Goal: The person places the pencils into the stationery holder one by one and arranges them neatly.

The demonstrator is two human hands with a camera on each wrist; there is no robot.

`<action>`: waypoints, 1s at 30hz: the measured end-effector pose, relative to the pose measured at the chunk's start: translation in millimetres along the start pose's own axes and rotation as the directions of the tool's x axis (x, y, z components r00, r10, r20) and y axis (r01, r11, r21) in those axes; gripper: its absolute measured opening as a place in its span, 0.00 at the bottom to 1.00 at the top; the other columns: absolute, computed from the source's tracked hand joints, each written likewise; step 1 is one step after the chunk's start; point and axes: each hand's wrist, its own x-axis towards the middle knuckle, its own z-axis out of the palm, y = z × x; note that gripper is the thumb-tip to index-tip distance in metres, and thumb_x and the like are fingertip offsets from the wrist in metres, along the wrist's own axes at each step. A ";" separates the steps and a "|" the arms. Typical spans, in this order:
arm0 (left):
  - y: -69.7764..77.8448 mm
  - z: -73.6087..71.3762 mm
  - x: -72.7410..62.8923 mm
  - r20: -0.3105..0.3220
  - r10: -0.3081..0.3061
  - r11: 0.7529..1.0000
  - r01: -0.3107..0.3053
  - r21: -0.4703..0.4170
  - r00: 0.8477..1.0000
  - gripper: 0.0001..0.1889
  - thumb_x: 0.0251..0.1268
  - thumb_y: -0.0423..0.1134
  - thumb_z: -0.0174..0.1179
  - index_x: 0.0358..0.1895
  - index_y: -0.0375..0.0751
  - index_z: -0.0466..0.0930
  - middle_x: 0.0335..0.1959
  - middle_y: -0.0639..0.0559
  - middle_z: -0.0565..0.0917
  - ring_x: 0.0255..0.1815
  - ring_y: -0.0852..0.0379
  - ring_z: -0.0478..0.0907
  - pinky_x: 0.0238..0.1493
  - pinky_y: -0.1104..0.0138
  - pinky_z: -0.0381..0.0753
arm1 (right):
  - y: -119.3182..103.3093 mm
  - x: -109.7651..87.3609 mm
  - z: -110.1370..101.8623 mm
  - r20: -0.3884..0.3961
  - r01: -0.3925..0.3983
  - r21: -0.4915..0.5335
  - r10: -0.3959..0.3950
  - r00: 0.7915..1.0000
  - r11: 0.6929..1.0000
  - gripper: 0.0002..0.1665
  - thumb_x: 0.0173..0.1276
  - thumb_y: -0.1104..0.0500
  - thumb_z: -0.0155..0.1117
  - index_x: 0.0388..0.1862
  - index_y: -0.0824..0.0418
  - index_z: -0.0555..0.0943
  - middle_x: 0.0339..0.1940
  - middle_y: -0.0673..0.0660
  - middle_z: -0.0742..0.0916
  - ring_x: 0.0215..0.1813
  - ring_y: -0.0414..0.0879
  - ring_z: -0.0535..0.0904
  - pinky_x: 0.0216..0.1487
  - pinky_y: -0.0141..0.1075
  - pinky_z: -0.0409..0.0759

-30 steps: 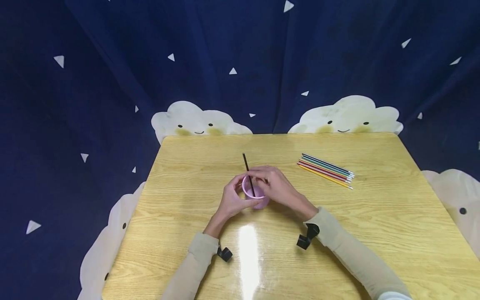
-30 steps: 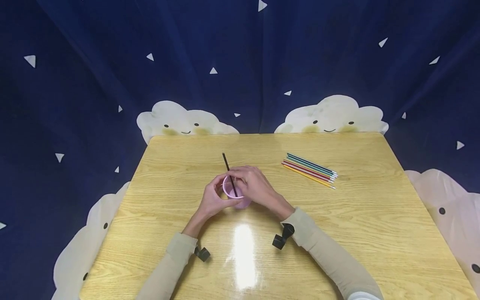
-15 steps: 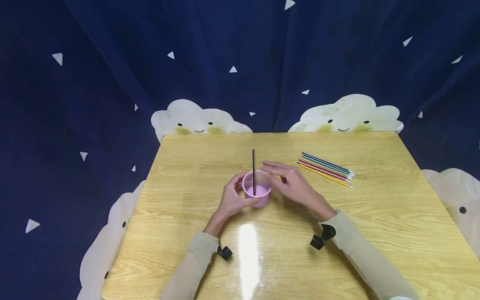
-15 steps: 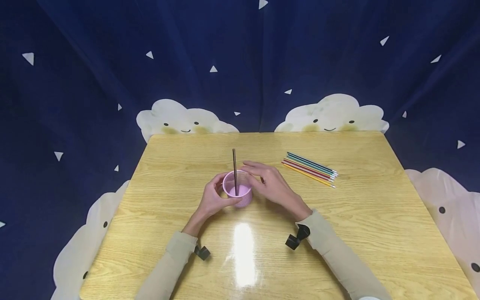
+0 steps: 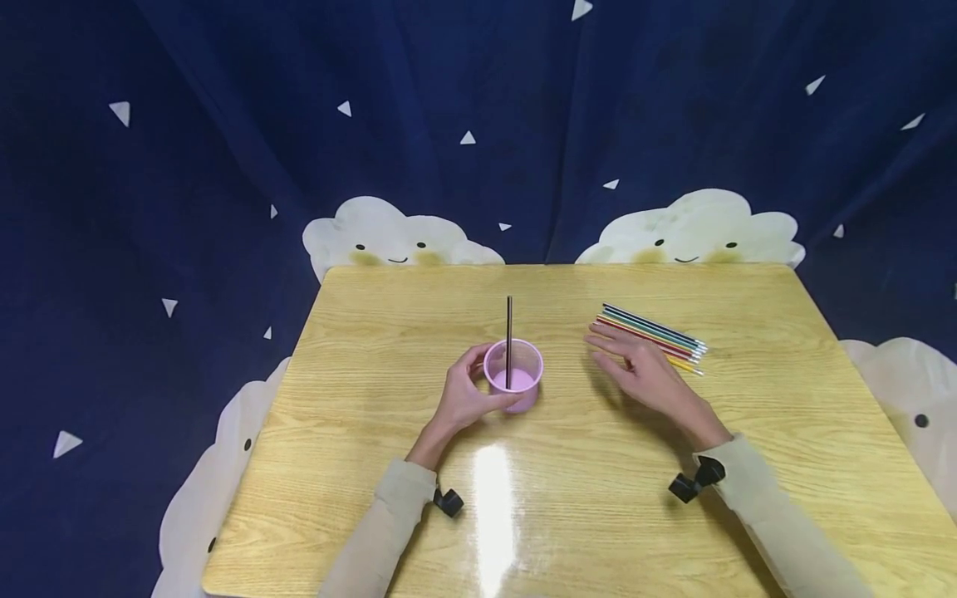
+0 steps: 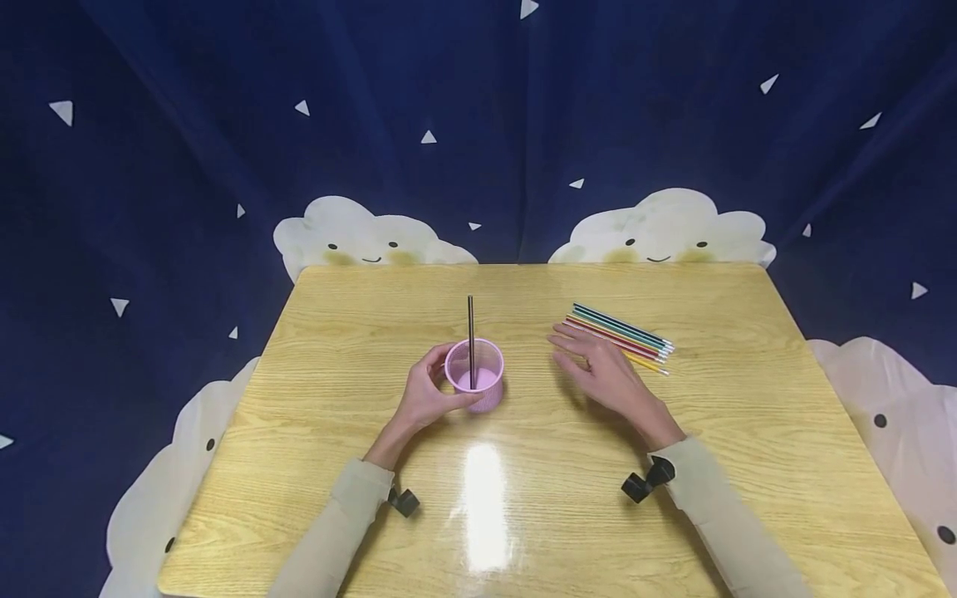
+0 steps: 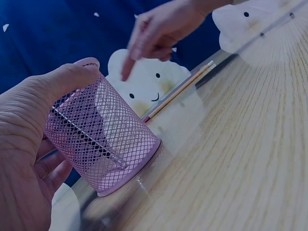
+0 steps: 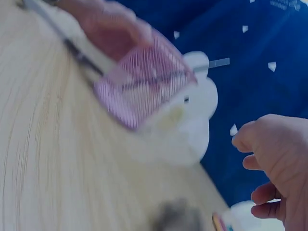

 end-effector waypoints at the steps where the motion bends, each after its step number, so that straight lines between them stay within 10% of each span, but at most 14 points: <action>1: 0.1 0.1 -0.1 0.001 0.001 1.000 -0.001 0.002 1.000 0.44 0.40 0.21 0.79 0.66 0.16 0.69 0.61 0.18 0.76 0.62 0.18 0.73 0.69 0.32 0.70 | 5.9 -4.1 -2.0 0.007 -0.010 -0.023 0.010 1.000 1.000 0.23 0.77 0.60 0.65 0.69 0.59 0.82 0.74 0.60 0.79 0.74 0.60 0.74 0.68 0.45 0.76; 10: -0.7 0.7 0.4 -0.007 0.006 0.999 -0.005 0.045 1.000 0.43 0.40 0.22 0.80 0.65 0.17 0.71 0.59 0.20 0.78 0.61 0.21 0.75 0.68 0.34 0.72 | 53.9 -32.9 -10.8 0.045 -0.005 -0.277 0.018 0.999 0.961 0.24 0.74 0.61 0.67 0.67 0.65 0.82 0.70 0.69 0.80 0.68 0.68 0.77 0.66 0.64 0.74; 21: -2.0 0.1 0.3 -0.005 -0.005 1.000 0.005 0.006 1.000 0.44 0.40 0.21 0.81 0.67 0.18 0.70 0.61 0.20 0.77 0.62 0.19 0.74 0.68 0.31 0.70 | 72.1 -41.8 -14.5 0.058 -0.001 -0.381 0.025 0.998 0.925 0.21 0.74 0.61 0.66 0.64 0.62 0.85 0.65 0.66 0.84 0.54 0.64 0.77 0.45 0.56 0.75; 30: -4.6 0.4 0.2 0.007 0.007 1.000 -0.007 0.005 1.000 0.44 0.40 0.22 0.81 0.67 0.18 0.70 0.61 0.19 0.76 0.62 0.19 0.74 0.68 0.31 0.70 | 74.1 -40.3 -12.5 0.078 0.014 -0.396 0.019 0.997 0.918 0.20 0.74 0.59 0.66 0.62 0.62 0.86 0.63 0.67 0.85 0.57 0.66 0.78 0.52 0.61 0.75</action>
